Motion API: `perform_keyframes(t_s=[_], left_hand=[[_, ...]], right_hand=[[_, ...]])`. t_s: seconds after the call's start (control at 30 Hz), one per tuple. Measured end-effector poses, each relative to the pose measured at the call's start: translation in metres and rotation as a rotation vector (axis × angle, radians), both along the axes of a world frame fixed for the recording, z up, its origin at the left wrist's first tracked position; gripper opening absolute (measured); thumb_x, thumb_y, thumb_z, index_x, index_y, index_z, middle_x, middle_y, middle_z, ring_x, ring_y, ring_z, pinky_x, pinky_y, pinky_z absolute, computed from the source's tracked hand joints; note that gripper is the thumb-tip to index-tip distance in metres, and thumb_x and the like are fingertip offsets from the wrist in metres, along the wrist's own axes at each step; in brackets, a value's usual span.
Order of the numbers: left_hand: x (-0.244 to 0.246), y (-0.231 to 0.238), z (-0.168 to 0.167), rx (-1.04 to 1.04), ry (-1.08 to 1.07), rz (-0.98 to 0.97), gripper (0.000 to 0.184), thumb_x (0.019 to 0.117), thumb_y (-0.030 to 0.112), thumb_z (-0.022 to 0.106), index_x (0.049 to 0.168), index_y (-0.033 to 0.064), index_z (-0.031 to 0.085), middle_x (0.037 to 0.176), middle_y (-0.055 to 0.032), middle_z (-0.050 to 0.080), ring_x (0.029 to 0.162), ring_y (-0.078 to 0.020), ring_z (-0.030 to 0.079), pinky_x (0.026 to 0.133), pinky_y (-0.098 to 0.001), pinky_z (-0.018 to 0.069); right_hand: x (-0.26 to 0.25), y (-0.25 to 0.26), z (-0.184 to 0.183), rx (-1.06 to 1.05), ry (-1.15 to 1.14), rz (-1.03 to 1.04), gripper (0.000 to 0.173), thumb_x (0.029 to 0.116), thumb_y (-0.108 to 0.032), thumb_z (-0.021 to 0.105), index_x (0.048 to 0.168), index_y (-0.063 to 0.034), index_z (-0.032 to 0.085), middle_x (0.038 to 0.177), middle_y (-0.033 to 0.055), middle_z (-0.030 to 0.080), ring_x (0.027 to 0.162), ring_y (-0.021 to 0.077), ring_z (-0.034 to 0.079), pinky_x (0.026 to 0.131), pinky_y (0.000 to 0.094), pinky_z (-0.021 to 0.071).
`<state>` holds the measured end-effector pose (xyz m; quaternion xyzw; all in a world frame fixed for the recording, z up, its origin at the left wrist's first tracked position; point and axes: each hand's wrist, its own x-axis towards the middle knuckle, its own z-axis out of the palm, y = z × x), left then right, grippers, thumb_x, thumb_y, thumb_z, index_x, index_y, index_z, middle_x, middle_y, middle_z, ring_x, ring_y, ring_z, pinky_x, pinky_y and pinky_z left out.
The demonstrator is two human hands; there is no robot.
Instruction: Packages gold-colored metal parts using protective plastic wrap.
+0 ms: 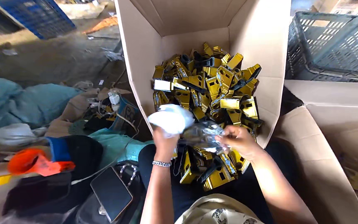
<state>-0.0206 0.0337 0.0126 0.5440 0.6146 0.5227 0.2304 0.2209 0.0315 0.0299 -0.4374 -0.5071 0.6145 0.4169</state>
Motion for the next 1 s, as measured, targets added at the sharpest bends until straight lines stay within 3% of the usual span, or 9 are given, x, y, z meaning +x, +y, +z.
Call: perform_keyframes(t_s=[0.07,0.17,0.27,0.4,0.6,0.73,0.83,0.87,1.0], left_hand=[[0.004,-0.002,0.012,-0.021,-0.256,-0.118,0.044,0.0762,0.005,0.081,0.116,-0.0013,0.062,0.095,-0.0031,0.07,0.087,-0.01,0.069,0.082,-0.0314,0.0598],[0.03,-0.025,0.027,-0.191,-0.453,-0.578,0.035,0.0741,0.01,0.085,0.105,0.0061,0.069,0.093,0.0063,0.073,0.088,-0.0037,0.07,0.085,-0.0261,0.0595],[0.005,-0.025,0.018,-0.033,-0.24,-0.373,0.023,0.0775,0.01,0.082,0.096,0.008,0.069,0.085,0.0072,0.071,0.081,-0.0022,0.068,0.08,-0.0253,0.0591],[-0.024,-0.029,0.014,0.034,-0.235,-0.085,0.037,0.0785,0.01,0.081,0.109,0.0015,0.063,0.091,0.0038,0.07,0.086,-0.0046,0.068,0.083,-0.0269,0.059],[0.015,-0.033,0.013,-0.015,-0.384,-0.235,0.04,0.0713,0.003,0.084,0.107,0.0003,0.066,0.094,0.0024,0.073,0.091,-0.0053,0.07,0.086,-0.0276,0.0603],[-0.002,-0.023,0.0,0.074,-0.277,-0.06,0.04,0.0753,-0.001,0.078,0.112,-0.0059,0.061,0.097,-0.0018,0.07,0.093,-0.0059,0.068,0.088,-0.0271,0.0581],[0.007,-0.025,-0.004,0.007,-0.328,-0.001,0.045,0.0772,-0.001,0.075,0.116,-0.0127,0.057,0.1,-0.0063,0.07,0.096,-0.0057,0.067,0.09,-0.0248,0.0563],[0.013,-0.025,-0.007,-0.003,-0.346,0.017,0.045,0.0762,0.0,0.076,0.115,-0.0122,0.058,0.1,-0.0064,0.07,0.096,-0.006,0.067,0.09,-0.0248,0.0563],[0.02,-0.021,-0.009,0.001,-0.442,0.089,0.065,0.0698,0.001,0.084,0.124,-0.0128,0.051,0.105,-0.0096,0.069,0.098,-0.0096,0.068,0.091,-0.0269,0.0571]], right_hand=[[-0.011,0.005,0.004,0.039,-0.025,-0.098,0.03,0.0787,-0.005,0.08,0.073,-0.0103,0.051,0.059,-0.0054,0.056,0.045,0.0018,0.051,0.044,0.0189,0.0469],[-0.03,0.003,0.013,0.266,-0.265,0.216,0.029,0.0738,-0.019,0.086,0.074,-0.0036,0.061,0.069,-0.0059,0.056,0.061,-0.0039,0.051,0.057,0.0152,0.0458],[-0.026,0.019,0.023,0.186,-0.231,0.243,0.031,0.0848,-0.02,0.08,0.072,-0.0078,0.055,0.06,-0.0076,0.053,0.05,-0.0008,0.053,0.05,0.0181,0.0493],[-0.021,0.036,0.002,0.116,-0.066,-0.113,0.028,0.0891,-0.011,0.073,0.073,-0.0094,0.051,0.067,-0.0021,0.057,0.061,0.0068,0.058,0.062,0.0267,0.0538],[-0.051,0.014,0.006,0.299,-0.118,0.242,0.017,0.0799,-0.008,0.075,0.071,-0.0074,0.06,0.068,-0.0098,0.056,0.064,-0.0054,0.052,0.062,0.0156,0.0452],[-0.006,0.029,-0.014,0.143,-0.363,0.146,0.029,0.0857,-0.023,0.08,0.103,-0.0014,0.069,0.104,0.0095,0.071,0.093,0.0163,0.068,0.084,0.0343,0.0582],[-0.021,0.034,-0.034,-0.045,-0.961,0.299,0.059,0.0961,-0.045,0.068,0.136,-0.0017,0.063,0.151,0.0315,0.042,0.141,0.0502,0.037,0.111,0.0706,0.0293],[-0.033,0.033,-0.044,-0.071,-1.005,0.278,0.06,0.0979,-0.042,0.066,0.14,-0.0004,0.059,0.155,0.0326,0.036,0.144,0.0519,0.032,0.113,0.0717,0.0252],[-0.046,0.027,-0.079,0.093,-0.866,-0.004,0.043,0.0877,-0.021,0.078,0.116,0.0095,0.068,0.139,0.036,0.049,0.129,0.0479,0.05,0.11,0.0526,0.0436]])
